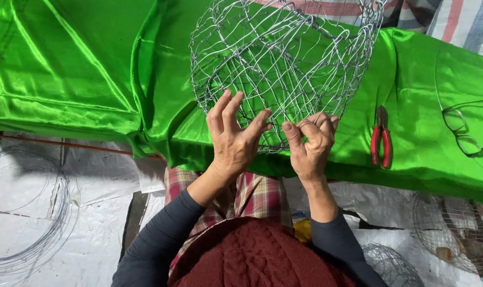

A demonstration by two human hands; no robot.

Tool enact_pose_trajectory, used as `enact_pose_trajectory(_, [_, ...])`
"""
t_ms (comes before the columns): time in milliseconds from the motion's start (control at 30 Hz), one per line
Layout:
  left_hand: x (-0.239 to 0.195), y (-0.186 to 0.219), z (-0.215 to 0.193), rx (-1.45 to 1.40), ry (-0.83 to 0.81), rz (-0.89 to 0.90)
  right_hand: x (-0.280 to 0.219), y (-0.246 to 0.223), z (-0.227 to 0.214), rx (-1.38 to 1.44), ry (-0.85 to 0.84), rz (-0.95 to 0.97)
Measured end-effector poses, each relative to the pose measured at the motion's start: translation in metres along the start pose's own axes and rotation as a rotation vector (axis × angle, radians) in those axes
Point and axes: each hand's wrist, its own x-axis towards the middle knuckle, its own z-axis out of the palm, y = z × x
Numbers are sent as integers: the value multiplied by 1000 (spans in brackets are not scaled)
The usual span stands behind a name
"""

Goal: Manually shaping and forming a wire mesh structure into a basket shape by bending and twisting the wires.

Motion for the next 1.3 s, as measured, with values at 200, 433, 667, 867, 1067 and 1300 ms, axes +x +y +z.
enact_pose_trajectory(200, [4, 0, -4, -29, 4, -16, 4, -10, -3, -21, -19, -24])
enact_pose_trajectory(433, [0, 5, -16, -163, -50, -102, -4, -7, -15, -31, 1, -66])
enact_pose_trajectory(667, [0, 19, -12, -138, -81, -139, -4, -2, -27, 33, 96, 30])
enact_pose_trajectory(867, [-2, 11, -6, -70, -29, -86, -3, 0, -16, -140, 61, -77])
enact_pose_trajectory(1067, [-1, 13, -9, -102, -34, -128, 4, -3, -28, -35, 2, -63])
enact_pose_trajectory(1300, [6, 23, -7, -118, -107, -231, -2, -7, -23, 61, 69, 85])
